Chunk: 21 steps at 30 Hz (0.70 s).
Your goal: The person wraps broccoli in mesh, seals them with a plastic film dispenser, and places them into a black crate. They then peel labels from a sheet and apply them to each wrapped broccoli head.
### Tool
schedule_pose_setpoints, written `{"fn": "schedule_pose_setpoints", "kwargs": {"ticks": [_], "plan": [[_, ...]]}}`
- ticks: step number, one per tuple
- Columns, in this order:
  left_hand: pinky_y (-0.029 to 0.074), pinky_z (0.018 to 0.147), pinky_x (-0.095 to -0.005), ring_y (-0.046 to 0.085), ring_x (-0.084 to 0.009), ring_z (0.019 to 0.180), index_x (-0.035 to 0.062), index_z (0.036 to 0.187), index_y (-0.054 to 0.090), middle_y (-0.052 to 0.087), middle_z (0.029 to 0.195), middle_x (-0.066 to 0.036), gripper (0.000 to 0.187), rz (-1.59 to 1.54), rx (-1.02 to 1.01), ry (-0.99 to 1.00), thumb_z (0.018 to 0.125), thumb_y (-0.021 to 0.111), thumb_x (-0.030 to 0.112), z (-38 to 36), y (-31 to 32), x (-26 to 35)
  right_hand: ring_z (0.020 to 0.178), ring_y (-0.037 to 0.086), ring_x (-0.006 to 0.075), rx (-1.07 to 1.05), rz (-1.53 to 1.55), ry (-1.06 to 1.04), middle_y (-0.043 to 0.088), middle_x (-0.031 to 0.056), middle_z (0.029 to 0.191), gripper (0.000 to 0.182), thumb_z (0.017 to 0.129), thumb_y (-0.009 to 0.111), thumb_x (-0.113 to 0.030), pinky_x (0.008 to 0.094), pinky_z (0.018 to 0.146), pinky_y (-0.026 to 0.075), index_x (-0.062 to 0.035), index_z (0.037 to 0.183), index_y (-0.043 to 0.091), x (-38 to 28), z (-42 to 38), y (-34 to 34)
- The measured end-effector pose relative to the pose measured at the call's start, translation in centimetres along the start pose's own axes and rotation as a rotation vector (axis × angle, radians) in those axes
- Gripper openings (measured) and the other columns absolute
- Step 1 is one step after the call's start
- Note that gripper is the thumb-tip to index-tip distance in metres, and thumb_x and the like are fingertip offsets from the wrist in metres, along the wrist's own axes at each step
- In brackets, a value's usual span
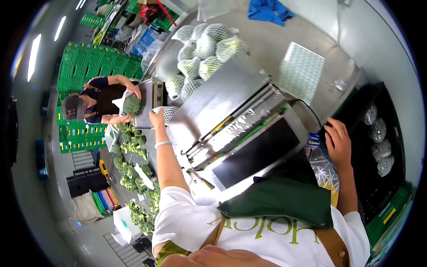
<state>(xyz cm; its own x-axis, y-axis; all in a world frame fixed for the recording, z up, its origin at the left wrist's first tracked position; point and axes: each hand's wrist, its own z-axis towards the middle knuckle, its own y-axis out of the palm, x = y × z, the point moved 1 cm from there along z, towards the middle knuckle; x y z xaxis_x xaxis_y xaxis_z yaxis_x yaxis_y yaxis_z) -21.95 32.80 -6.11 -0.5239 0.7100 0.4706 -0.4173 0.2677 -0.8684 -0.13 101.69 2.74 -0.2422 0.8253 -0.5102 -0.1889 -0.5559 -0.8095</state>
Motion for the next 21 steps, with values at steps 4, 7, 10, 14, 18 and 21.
{"fn": "schedule_pose_setpoints", "kwargs": {"ticks": [4, 7, 10, 14, 18, 21], "plan": [[0.043, 0.096, -0.0561, 0.039, -0.0392, 0.133, 0.0086, 0.151, 0.020, 0.032, 0.151, -0.021, 0.111, -0.186, -0.167, -0.377, 0.069, 0.081, 0.052, 6.0, 5.4, -12.7, 0.101, 0.062, 0.0344, -0.102, 0.021, -0.042, 0.062, 0.0151, 0.114, 0.015, 0.081, 0.062, 0.002, 0.0403, 0.084, 0.051, 0.0031, 0.096, 0.062, -5.9, 2.7, 3.9], [0.043, 0.089, -0.0660, 0.036, -0.0383, 0.133, 0.0252, 0.154, 0.011, 0.019, 0.155, -0.019, 0.121, -0.311, -0.278, -0.629, 0.062, 0.086, 0.052, 2.6, 4.8, -6.1, 0.098, 0.063, 0.0335, -0.175, 0.049, -0.104, 0.063, 0.0148, 0.111, 0.014, 0.080, 0.062, 0.001, 0.0397, 0.082, 0.052, 0.0028, 0.094, 0.063, -10.0, 5.3, 6.4], [0.048, 0.086, -0.0598, 0.046, -0.0344, 0.123, 0.0236, 0.150, 0.020, 0.033, 0.145, -0.015, 0.105, -0.284, -0.039, -0.538, 0.066, 0.082, 0.029, 3.8, 7.6, -8.1, 0.093, 0.064, 0.0317, -0.232, 0.074, -0.187, 0.065, 0.0139, 0.107, 0.014, 0.080, 0.063, -0.001, 0.0385, 0.078, 0.053, 0.0012, 0.093, 0.065, -13.6, 7.6, 8.4], [0.051, 0.083, -0.0579, 0.051, -0.0358, 0.116, 0.0188, 0.143, 0.030, 0.048, 0.131, -0.012, 0.078, -1.028, -0.222, -0.636, 0.074, 0.066, 0.025, 2.6, 1.4, -8.1, 0.087, 0.065, 0.0305, -0.298, 0.125, -0.368, 0.066, 0.0120, 0.104, 0.016, 0.078, 0.065, -0.003, 0.0379, 0.072, 0.054, 0.0000, 0.093, 0.065, -15.8, 9.4, 10.8], [0.045, 0.101, -0.0536, 0.055, -0.0343, 0.119, 0.0054, 0.134, 0.047, 0.055, 0.130, -0.016, 0.065, -1.807, -0.488, -0.407, 0.076, 0.055, 0.034, -1.3, -5.5, -5.8, 0.097, 0.063, 0.0309, -0.308, 0.349, -0.425, 0.065, 0.0126, 0.110, 0.020, 0.079, 0.068, -0.006, 0.0378, 0.082, 0.053, -0.0003, 0.099, 0.066, -18.4, 12.3, 13.7], [0.044, 0.103, -0.0510, 0.056, -0.0325, 0.119, 0.0021, 0.134, 0.050, 0.057, 0.130, -0.015, 0.061, -1.905, -0.626, -0.290, 0.080, 0.051, 0.031, -7.5, -7.5, 0.2, 0.125, 0.051, 0.0297, -0.405, 0.591, -0.273, 0.051, 0.0131, 0.137, 0.056, 0.080, 0.074, -0.011, 0.0372, 0.102, 0.044, -0.0037, 0.131, 0.054, -20.8, 15.7, 16.6]]}}
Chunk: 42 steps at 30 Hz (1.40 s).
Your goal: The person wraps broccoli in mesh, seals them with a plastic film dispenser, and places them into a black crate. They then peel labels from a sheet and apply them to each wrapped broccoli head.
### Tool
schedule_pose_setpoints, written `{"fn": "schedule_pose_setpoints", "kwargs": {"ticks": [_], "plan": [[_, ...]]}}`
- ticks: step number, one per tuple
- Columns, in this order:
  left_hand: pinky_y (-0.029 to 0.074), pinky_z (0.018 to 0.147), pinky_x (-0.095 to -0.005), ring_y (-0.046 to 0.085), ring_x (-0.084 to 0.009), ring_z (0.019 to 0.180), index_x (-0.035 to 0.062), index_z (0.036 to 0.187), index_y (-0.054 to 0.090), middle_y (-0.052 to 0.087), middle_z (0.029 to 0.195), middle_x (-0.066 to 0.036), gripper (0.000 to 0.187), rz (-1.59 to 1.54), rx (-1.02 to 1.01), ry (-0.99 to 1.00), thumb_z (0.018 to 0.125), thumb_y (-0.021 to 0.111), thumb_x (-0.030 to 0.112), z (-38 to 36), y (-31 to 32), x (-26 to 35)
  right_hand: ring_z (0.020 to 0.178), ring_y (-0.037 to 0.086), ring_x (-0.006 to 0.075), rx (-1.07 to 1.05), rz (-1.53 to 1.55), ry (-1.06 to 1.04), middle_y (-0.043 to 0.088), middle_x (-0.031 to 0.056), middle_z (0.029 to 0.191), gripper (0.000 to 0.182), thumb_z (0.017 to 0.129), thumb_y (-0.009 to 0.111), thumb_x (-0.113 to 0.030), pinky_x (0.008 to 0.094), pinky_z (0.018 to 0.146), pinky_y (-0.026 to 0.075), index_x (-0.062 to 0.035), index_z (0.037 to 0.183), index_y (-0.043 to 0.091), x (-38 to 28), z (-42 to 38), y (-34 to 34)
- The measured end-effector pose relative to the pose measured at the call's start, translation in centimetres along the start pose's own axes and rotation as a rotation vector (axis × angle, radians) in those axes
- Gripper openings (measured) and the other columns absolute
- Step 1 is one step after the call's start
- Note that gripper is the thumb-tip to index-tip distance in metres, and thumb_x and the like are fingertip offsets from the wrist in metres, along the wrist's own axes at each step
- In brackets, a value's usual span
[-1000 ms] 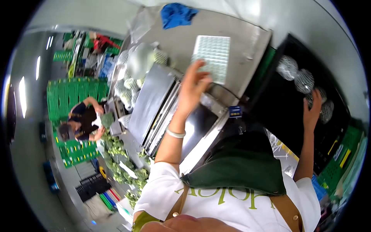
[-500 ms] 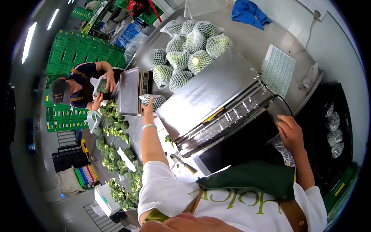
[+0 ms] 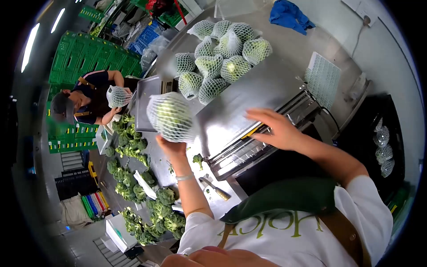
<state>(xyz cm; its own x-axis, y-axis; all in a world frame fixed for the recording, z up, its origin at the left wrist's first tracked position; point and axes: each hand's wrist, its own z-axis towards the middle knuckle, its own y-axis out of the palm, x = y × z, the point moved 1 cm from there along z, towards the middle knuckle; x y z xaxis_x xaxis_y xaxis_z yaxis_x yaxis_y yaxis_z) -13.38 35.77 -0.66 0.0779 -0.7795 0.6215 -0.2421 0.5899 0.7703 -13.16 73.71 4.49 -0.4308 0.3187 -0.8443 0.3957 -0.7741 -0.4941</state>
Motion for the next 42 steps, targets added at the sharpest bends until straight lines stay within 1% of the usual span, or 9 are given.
{"fn": "schedule_pose_setpoints", "kwargs": {"ticks": [4, 8, 16, 20, 24, 30, 33, 36, 42], "plan": [[0.042, 0.105, -0.0448, 0.055, -0.0313, 0.120, 0.0028, 0.132, 0.053, 0.059, 0.129, -0.016, 0.061, -0.123, -0.019, -0.234, 0.083, 0.052, 0.040, -3.2, 6.4, -10.0, 0.137, 0.037, 0.0255, -0.081, 0.799, 0.102, 0.028, 0.0130, 0.154, 0.091, 0.078, 0.079, -0.024, 0.0377, 0.110, 0.035, -0.0077, 0.151, 0.027, 3.1, 5.1, 2.9], [0.035, 0.109, -0.0384, 0.042, -0.0266, 0.131, 0.0045, 0.152, 0.016, 0.038, 0.146, -0.013, 0.067, 0.581, 0.152, 0.138, 0.089, 0.040, 0.007, -4.4, 11.6, -16.0, 0.138, 0.035, 0.0273, -0.025, 0.340, 0.204, 0.033, 0.0145, 0.151, 0.094, 0.074, 0.080, -0.017, 0.0392, 0.111, 0.034, -0.0084, 0.151, 0.026, 6.8, 3.1, -1.0], [0.045, 0.094, -0.0306, 0.057, -0.0224, 0.113, 0.0041, 0.140, 0.047, 0.054, 0.134, -0.013, 0.046, 1.008, 0.085, 0.245, 0.094, 0.051, 0.006, -7.4, 8.8, -15.4, 0.136, 0.038, 0.0300, -0.142, 0.140, -0.013, 0.033, 0.0166, 0.152, 0.092, 0.080, 0.078, -0.025, 0.0368, 0.111, 0.034, -0.0100, 0.152, 0.023, 9.7, 1.2, -4.7], [0.050, 0.068, -0.0365, 0.062, -0.0207, 0.084, 0.0007, 0.104, 0.069, 0.067, 0.089, -0.011, 0.024, 1.649, 0.433, 0.309, 0.089, 0.068, 0.019, -14.3, 5.3, -10.2, 0.116, 0.053, 0.0284, 0.255, -0.051, 0.185, 0.059, 0.0102, 0.119, 0.052, 0.077, 0.078, -0.029, 0.0403, 0.101, 0.040, -0.0069, 0.121, 0.061, 11.6, -4.9, -10.7], [0.047, 0.078, -0.0443, 0.058, -0.0320, 0.087, 0.0023, 0.088, 0.072, 0.067, 0.083, -0.014, 0.032, 2.062, 0.450, 0.112, 0.081, 0.075, 0.033, -17.5, 3.6, -13.6, 0.095, 0.052, 0.0264, 0.186, -0.699, 0.333, 0.058, 0.0050, 0.090, 0.030, 0.076, 0.075, -0.038, 0.0400, 0.084, 0.040, -0.0089, 0.082, 0.069, 11.6, -9.3, -8.9], [0.046, 0.069, -0.0411, 0.058, -0.0314, 0.072, 0.0006, 0.082, 0.062, 0.064, 0.075, -0.014, 0.022, 1.790, 0.337, 0.109, 0.086, 0.070, 0.021, -16.6, 4.1, -14.5, 0.076, 0.060, 0.0321, 0.085, -0.444, 0.170, 0.062, 0.0102, 0.077, 0.019, 0.088, 0.062, -0.022, 0.0416, 0.069, 0.046, -0.0039, 0.083, 0.060, 14.5, -8.1, -4.9], [0.049, 0.063, -0.0294, 0.061, -0.0178, 0.066, 0.0010, 0.090, 0.056, 0.064, 0.072, -0.009, 0.010, 1.282, 0.074, -0.332, 0.095, 0.056, 0.010, -17.6, 6.3, -9.2, 0.061, 0.048, 0.0088, -0.279, 0.444, 0.466, 0.055, 0.0000, 0.067, 0.021, 0.096, 0.052, -0.020, 0.0263, 0.057, 0.040, -0.0044, 0.081, 0.053, 10.9, -9.5, -11.5], [0.053, 0.068, -0.0312, 0.064, -0.0205, 0.070, 0.0046, 0.091, 0.054, 0.064, 0.076, -0.009, 0.005, 0.943, -0.089, -0.403, 0.095, 0.055, 0.007, -17.4, 13.8, -2.8, 0.066, 0.048, 0.0129, -0.186, 0.951, 0.309, 0.057, 0.0053, 0.076, 0.017, 0.097, 0.050, -0.017, 0.0265, 0.064, 0.040, -0.0033, 0.086, 0.053, 5.5, -8.5, -16.2], [0.046, 0.096, -0.0369, 0.061, -0.0205, 0.098, 0.0095, 0.089, 0.050, 0.062, 0.105, -0.009, 0.012, 0.370, 0.002, 0.385, 0.095, 0.059, 0.012, -4.2, 18.5, -6.6, 0.084, 0.057, 0.0206, 0.387, 0.773, -0.028, 0.062, 0.0091, 0.092, 0.020, 0.100, 0.049, -0.021, 0.0338, 0.076, 0.045, -0.0018, 0.103, 0.055, 5.1, 4.0, -12.3]]}}
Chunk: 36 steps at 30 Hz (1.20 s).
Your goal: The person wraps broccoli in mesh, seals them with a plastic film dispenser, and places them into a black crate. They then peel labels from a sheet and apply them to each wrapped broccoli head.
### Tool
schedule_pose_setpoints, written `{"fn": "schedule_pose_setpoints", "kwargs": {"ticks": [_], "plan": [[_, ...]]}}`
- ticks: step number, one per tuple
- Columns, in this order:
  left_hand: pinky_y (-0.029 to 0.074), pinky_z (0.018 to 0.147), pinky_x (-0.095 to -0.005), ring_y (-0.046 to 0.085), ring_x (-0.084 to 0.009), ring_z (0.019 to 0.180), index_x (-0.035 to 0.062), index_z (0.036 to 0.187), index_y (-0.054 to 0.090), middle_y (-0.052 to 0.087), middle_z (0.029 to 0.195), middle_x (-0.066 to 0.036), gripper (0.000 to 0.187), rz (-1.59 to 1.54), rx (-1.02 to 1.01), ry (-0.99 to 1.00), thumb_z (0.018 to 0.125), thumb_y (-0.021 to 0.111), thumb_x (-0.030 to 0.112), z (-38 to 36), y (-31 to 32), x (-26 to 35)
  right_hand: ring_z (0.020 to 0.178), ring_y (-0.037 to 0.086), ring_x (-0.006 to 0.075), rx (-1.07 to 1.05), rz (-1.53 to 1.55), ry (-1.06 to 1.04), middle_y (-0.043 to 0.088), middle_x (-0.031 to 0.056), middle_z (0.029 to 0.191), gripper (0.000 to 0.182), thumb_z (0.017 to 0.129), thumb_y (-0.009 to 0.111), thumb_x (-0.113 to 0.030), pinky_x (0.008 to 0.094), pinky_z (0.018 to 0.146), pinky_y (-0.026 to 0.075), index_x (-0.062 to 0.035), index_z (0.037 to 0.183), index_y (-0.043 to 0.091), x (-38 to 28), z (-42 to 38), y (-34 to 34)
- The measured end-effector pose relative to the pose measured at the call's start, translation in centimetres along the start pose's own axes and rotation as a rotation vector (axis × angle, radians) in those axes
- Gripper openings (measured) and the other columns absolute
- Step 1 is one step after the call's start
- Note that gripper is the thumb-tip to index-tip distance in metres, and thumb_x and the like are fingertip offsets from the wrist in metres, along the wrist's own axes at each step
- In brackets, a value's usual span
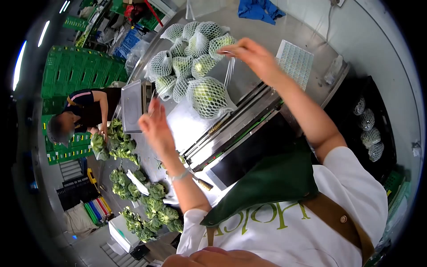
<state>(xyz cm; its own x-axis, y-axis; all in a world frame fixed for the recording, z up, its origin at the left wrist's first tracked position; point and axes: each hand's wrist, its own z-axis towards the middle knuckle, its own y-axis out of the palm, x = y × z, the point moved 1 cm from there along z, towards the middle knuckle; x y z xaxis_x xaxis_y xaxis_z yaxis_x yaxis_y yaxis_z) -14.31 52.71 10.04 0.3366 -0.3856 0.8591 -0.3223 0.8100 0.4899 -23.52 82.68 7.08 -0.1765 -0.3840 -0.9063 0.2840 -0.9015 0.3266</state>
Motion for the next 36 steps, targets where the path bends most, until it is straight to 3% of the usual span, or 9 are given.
{"fn": "schedule_pose_setpoints", "kwargs": {"ticks": [4, 6, 9, 14, 16, 20, 28, 32, 36], "plan": [[0.043, 0.078, -0.0278, 0.049, -0.0120, 0.082, 0.0089, 0.100, 0.054, 0.055, 0.088, -0.004, 0.013, 1.055, -0.063, -0.020, 0.099, 0.056, 0.022, 3.0, -7.0, -14.8, 0.093, 0.064, 0.0240, -0.127, -0.708, 0.257, 0.066, 0.0114, 0.095, 0.021, 0.099, 0.052, -0.025, 0.0401, 0.074, 0.046, -0.0050, 0.101, 0.052, 15.8, 2.5, -0.5], [0.044, 0.075, -0.0290, 0.049, -0.0144, 0.082, 0.0066, 0.103, 0.050, 0.054, 0.088, -0.002, 0.021, 0.876, -0.041, -0.143, 0.099, 0.057, 0.027, 1.7, -7.8, -16.6, 0.087, 0.065, 0.0271, -0.170, -0.759, 0.169, 0.065, 0.0139, 0.090, 0.023, 0.098, 0.054, -0.027, 0.0440, 0.071, 0.046, -0.0043, 0.094, 0.049, 16.2, 0.5, 1.0], [0.046, 0.086, -0.0328, 0.055, -0.0209, 0.098, 0.0076, 0.123, 0.045, 0.056, 0.112, -0.007, 0.044, 0.438, -0.062, -0.436, 0.094, 0.064, 0.035, -0.4, -9.4, -16.0, 0.110, 0.061, 0.0291, -0.272, -0.533, 0.350, 0.063, 0.0213, 0.113, 0.053, 0.090, 0.066, -0.034, 0.0423, 0.091, 0.047, -0.0052, 0.128, 0.043, 13.0, -2.1, 1.6], [0.035, 0.112, -0.0412, 0.034, -0.0299, 0.138, 0.0094, 0.153, 0.009, 0.017, 0.157, -0.018, 0.131, 0.322, -0.498, -0.413, 0.059, 0.088, 0.053, -4.6, -4.5, -9.1, 0.122, 0.054, 0.0286, -0.582, -0.513, 0.354, 0.051, 0.0212, 0.135, 0.102, 0.071, 0.086, -0.035, 0.0377, 0.103, 0.042, -0.0036, 0.147, 0.024, 9.4, -3.5, 1.5], [0.041, 0.107, -0.0404, 0.040, -0.0288, 0.134, 0.0039, 0.151, 0.016, 0.027, 0.152, -0.017, 0.130, 1.073, -0.703, 0.142, 0.053, 0.095, 0.037, -4.9, -3.9, -9.1, 0.119, 0.056, 0.0266, -0.547, -0.516, 0.375, 0.053, 0.0195, 0.134, 0.097, 0.071, 0.085, -0.029, 0.0360, 0.102, 0.043, -0.0013, 0.145, 0.029, 9.4, -3.2, 2.0], [0.045, 0.101, -0.0383, 0.054, -0.0253, 0.119, 0.0032, 0.145, 0.030, 0.050, 0.134, -0.017, 0.100, 0.531, -0.379, -0.470, 0.063, 0.086, 0.010, -5.7, -3.4, -7.4, 0.111, 0.061, 0.0265, -0.530, -0.636, 0.551, 0.060, 0.0199, 0.125, 0.084, 0.075, 0.080, -0.035, 0.0346, 0.096, 0.046, 0.0030, 0.139, 0.040, 7.0, -3.1, 3.2], [0.054, 0.090, -0.0438, 0.059, -0.0257, 0.114, -0.0021, 0.143, 0.034, 0.054, 0.131, -0.016, 0.080, 0.213, -0.370, -1.214, 0.090, 0.062, 0.050, -15.2, -2.0, 0.6, 0.079, 0.070, 0.0258, -0.902, -0.645, 0.650, 0.069, 0.0174, 0.087, 0.057, 0.082, 0.073, -0.046, 0.0343, 0.073, 0.054, 0.0041, 0.106, 0.060, -6.7, -10.7, 3.6], [0.057, 0.084, -0.0461, 0.064, -0.0308, 0.107, 0.0061, 0.143, 0.037, 0.058, 0.128, -0.015, 0.077, 0.046, -0.338, -1.499, 0.094, 0.041, 0.066, -19.6, -4.1, -3.9, 0.056, 0.067, 0.0204, -0.527, -0.393, 1.117, 0.065, 0.0155, 0.069, 0.046, 0.090, 0.069, -0.037, 0.0293, 0.049, 0.054, 0.0062, 0.097, 0.054, -2.6, -17.1, 1.0], [0.054, 0.092, -0.0386, 0.066, -0.0274, 0.104, 0.0021, 0.140, 0.041, 0.062, 0.122, -0.016, 0.071, -0.073, -0.238, -1.294, 0.097, 0.045, 0.058, -23.4, -7.3, -6.5, 0.048, 0.061, 0.0151, -0.255, -0.454, 0.878, 0.059, 0.0094, 0.061, 0.037, 0.092, 0.067, -0.032, 0.0281, 0.042, 0.048, 0.0011, 0.090, 0.050, -0.1, -20.3, -0.2]]}}
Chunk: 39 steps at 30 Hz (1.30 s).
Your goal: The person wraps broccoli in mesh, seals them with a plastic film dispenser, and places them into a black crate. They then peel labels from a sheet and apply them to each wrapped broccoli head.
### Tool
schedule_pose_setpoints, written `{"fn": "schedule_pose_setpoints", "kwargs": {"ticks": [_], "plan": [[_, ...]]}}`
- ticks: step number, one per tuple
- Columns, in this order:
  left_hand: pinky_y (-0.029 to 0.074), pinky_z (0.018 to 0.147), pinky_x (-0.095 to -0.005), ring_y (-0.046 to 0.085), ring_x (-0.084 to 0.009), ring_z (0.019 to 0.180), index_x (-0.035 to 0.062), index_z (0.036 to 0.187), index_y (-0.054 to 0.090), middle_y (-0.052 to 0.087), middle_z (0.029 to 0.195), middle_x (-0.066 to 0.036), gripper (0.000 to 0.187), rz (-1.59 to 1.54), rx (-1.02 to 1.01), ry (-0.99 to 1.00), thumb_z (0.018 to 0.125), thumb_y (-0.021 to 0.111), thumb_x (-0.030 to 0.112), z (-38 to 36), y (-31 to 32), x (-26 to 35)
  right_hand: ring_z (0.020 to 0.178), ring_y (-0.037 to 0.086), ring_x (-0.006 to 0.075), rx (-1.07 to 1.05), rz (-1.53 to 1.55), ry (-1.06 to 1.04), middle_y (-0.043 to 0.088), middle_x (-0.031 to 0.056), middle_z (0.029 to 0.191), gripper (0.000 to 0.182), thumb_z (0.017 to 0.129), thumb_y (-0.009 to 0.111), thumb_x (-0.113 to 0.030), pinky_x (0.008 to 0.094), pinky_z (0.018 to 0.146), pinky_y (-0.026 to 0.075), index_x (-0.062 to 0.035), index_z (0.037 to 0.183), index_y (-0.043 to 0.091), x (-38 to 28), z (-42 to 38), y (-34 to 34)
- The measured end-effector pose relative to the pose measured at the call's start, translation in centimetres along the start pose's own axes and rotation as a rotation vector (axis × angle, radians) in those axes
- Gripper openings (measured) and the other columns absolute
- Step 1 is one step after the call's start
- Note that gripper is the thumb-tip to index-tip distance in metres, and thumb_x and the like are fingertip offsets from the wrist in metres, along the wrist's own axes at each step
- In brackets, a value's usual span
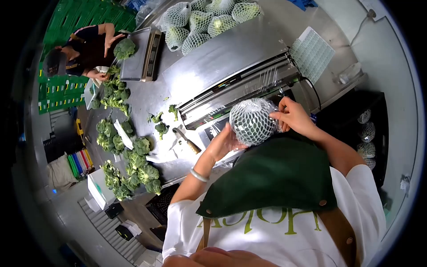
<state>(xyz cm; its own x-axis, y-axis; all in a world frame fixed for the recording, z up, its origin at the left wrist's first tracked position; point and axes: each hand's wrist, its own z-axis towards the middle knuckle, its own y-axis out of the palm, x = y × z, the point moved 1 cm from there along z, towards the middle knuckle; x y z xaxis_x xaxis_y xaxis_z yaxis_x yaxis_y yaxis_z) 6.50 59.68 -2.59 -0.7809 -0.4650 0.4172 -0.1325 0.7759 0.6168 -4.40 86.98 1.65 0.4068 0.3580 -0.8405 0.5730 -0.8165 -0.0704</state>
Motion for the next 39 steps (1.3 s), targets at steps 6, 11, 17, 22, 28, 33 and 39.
{"fn": "schedule_pose_setpoints", "kwargs": {"ticks": [6, 11, 17, 22, 28, 33, 39], "plan": [[0.051, 0.063, -0.0238, 0.061, -0.0108, 0.065, 0.0000, 0.086, 0.065, 0.063, 0.072, -0.005, 0.035, 0.303, 0.599, 0.380, 0.102, 0.050, 0.028, -2.2, -0.9, -4.8, 0.041, 0.046, 0.0080, 0.314, 0.108, -0.033, 0.050, 0.0025, 0.051, 0.034, 0.098, 0.056, -0.028, 0.0261, 0.041, 0.034, -0.0049, 0.074, 0.052, 5.3, 0.9, 0.8], [0.033, 0.043, -0.0283, 0.042, -0.0111, 0.044, 0.0078, 0.075, 0.052, 0.046, 0.054, 0.000, 0.035, 0.500, 0.919, 0.677, 0.102, 0.049, 0.029, 2.3, -4.4, -8.2, 0.053, 0.057, 0.0284, 0.749, -0.233, -0.200, 0.054, 0.0169, 0.056, 0.034, 0.095, 0.059, -0.031, 0.0379, 0.053, 0.043, -0.0009, 0.079, 0.059, 10.1, 3.6, -0.9], [0.046, 0.047, -0.0436, 0.060, -0.0324, 0.053, 0.0083, 0.070, 0.051, 0.058, 0.061, -0.012, 0.023, 1.733, 1.093, 0.691, 0.087, 0.062, 0.019, 6.5, -3.2, -6.2, 0.051, 0.062, 0.0249, 0.773, -1.085, -0.466, 0.057, 0.0071, 0.056, 0.014, 0.088, 0.061, -0.023, 0.0379, 0.044, 0.045, -0.0124, 0.083, 0.054, 12.0, 7.2, 1.5], [0.054, 0.062, -0.0411, 0.067, -0.0307, 0.073, 0.0032, 0.091, 0.069, 0.068, 0.079, -0.013, 0.025, 1.123, 0.481, 0.864, 0.075, 0.067, 0.023, 11.2, -0.8, -6.6, 0.069, 0.069, 0.0281, 0.428, -0.420, -0.320, 0.067, 0.0132, 0.073, 0.015, 0.086, 0.060, -0.019, 0.0348, 0.057, 0.051, -0.0055, 0.091, 0.060, 11.4, 5.2, 3.2], [0.049, 0.058, -0.0397, 0.060, -0.0319, 0.064, 0.0015, 0.086, 0.059, 0.061, 0.074, -0.014, 0.018, 1.368, 0.130, 1.451, 0.075, 0.068, 0.013, 4.7, 7.5, -2.5, 0.047, 0.043, 0.0127, 0.113, 0.135, -0.097, 0.047, 0.0138, 0.051, 0.048, 0.097, 0.054, -0.031, 0.0385, 0.052, 0.041, 0.0034, 0.065, 0.058, 5.0, -1.6, 5.2], [0.047, 0.058, -0.0386, 0.059, -0.0293, 0.066, 0.0068, 0.082, 0.054, 0.058, 0.074, -0.008, 0.023, 1.111, 0.429, 0.942, 0.100, 0.049, 0.021, 6.5, 2.5, -3.7, 0.056, 0.054, 0.0403, 0.167, -0.112, -0.672, 0.055, 0.0226, 0.063, 0.036, 0.097, 0.051, -0.025, 0.0440, 0.053, 0.043, 0.0000, 0.071, 0.057, 1.3, -6.5, 5.9], [0.047, 0.067, -0.0401, 0.058, -0.0296, 0.077, 0.0062, 0.094, 0.052, 0.057, 0.086, -0.009, 0.021, 1.084, 0.279, 0.929, 0.100, 0.047, 0.026, 9.0, 3.2, -4.1, 0.057, 0.058, 0.0333, 0.546, -0.132, -0.895, 0.059, 0.0141, 0.063, 0.035, 0.094, 0.058, -0.025, 0.0420, 0.052, 0.045, -0.0028, 0.067, 0.056, 0.9, -10.5, 7.6]]}}
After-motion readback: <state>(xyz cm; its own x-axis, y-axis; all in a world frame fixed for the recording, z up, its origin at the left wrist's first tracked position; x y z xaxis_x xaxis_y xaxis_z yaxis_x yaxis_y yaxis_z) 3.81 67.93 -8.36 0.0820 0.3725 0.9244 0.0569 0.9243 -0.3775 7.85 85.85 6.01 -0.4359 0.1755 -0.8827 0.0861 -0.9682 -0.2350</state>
